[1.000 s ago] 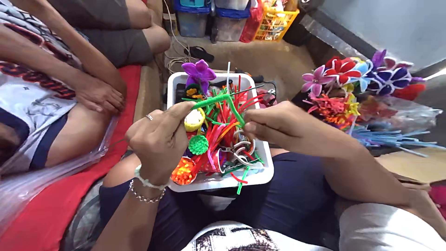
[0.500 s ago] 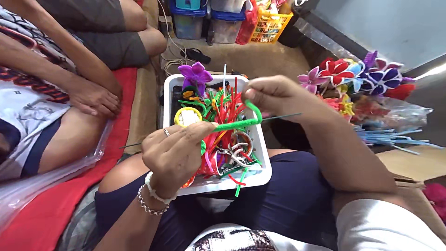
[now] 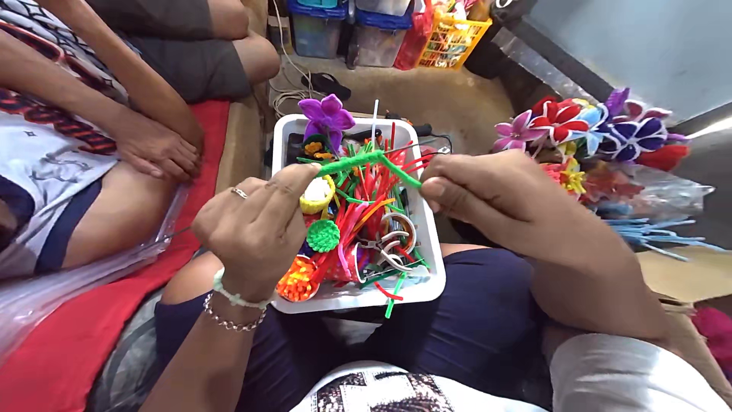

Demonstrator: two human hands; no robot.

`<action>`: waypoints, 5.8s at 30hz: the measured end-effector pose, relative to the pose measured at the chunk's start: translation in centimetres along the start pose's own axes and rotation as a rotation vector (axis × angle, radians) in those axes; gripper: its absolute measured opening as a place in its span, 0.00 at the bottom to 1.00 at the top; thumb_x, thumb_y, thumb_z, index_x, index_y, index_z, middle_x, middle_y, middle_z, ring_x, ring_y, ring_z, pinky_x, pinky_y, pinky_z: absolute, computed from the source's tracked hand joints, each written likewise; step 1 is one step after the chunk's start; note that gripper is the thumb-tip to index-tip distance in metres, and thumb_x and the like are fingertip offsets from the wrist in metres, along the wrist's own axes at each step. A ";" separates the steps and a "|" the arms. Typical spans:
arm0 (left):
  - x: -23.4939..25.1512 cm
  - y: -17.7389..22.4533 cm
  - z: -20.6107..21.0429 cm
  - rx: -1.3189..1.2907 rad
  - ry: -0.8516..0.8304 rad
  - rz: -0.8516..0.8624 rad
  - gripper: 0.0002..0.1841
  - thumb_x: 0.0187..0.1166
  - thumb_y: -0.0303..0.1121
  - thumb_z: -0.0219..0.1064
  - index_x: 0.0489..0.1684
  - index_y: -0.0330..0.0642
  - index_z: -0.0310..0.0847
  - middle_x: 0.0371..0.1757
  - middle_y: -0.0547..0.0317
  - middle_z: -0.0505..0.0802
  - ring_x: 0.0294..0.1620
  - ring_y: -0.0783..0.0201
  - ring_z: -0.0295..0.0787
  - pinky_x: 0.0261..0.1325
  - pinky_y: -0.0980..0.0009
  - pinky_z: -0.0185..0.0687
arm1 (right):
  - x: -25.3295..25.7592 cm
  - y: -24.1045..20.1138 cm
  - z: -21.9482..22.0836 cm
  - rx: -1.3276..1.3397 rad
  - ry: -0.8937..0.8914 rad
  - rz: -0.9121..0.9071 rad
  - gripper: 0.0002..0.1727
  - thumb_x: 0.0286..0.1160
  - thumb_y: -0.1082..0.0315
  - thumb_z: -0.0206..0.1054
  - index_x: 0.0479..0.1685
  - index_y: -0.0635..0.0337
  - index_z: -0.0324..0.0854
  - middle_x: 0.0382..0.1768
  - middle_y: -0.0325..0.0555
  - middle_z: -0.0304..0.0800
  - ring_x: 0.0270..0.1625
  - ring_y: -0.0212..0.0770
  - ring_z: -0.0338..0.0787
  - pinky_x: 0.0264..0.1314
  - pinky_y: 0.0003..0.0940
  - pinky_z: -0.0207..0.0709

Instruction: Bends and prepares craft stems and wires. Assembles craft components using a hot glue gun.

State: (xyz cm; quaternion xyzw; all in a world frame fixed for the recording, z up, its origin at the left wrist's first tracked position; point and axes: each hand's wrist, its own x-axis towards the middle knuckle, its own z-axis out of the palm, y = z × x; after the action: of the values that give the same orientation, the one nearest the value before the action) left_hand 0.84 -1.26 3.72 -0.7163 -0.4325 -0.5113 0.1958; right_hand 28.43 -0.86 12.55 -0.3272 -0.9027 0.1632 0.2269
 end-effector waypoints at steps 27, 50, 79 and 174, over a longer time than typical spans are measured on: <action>-0.2 -0.1 0.4 0.021 -0.051 -0.064 0.11 0.81 0.25 0.66 0.51 0.45 0.95 0.30 0.51 0.94 0.24 0.58 0.84 0.28 0.63 0.71 | 0.8 0.3 1.1 0.028 -0.049 0.044 0.16 0.93 0.58 0.51 0.40 0.53 0.81 0.22 0.26 0.75 0.22 0.20 0.74 0.21 0.17 0.69; -0.7 -0.9 1.1 -0.291 -0.085 -0.257 0.08 0.82 0.26 0.69 0.50 0.35 0.93 0.43 0.51 0.98 0.42 0.70 0.94 0.49 0.75 0.85 | 2.8 3.4 3.8 0.504 -0.150 0.089 0.18 0.94 0.65 0.48 0.37 0.60 0.80 0.21 0.33 0.74 0.21 0.23 0.72 0.21 0.16 0.66; -0.3 -1.1 0.6 -0.225 -0.112 -0.236 0.09 0.83 0.28 0.69 0.50 0.36 0.94 0.43 0.49 0.98 0.41 0.67 0.94 0.48 0.73 0.85 | 3.0 4.6 3.9 0.723 -0.158 0.111 0.17 0.94 0.67 0.47 0.35 0.59 0.78 0.22 0.32 0.74 0.22 0.21 0.70 0.22 0.14 0.64; -1.1 -0.8 1.4 -0.254 -0.175 -0.334 0.11 0.84 0.31 0.68 0.53 0.34 0.93 0.41 0.48 0.97 0.34 0.70 0.92 0.40 0.74 0.86 | 3.0 4.1 3.8 0.443 0.097 0.064 0.15 0.90 0.67 0.56 0.41 0.66 0.86 0.32 0.39 0.88 0.34 0.26 0.87 0.39 0.23 0.83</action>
State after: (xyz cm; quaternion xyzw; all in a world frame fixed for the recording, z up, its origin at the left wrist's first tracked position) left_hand 0.86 -0.29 2.10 -0.6954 -0.4927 -0.5227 -0.0215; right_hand 26.59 3.59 8.43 -0.3055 -0.8219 0.3487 0.3310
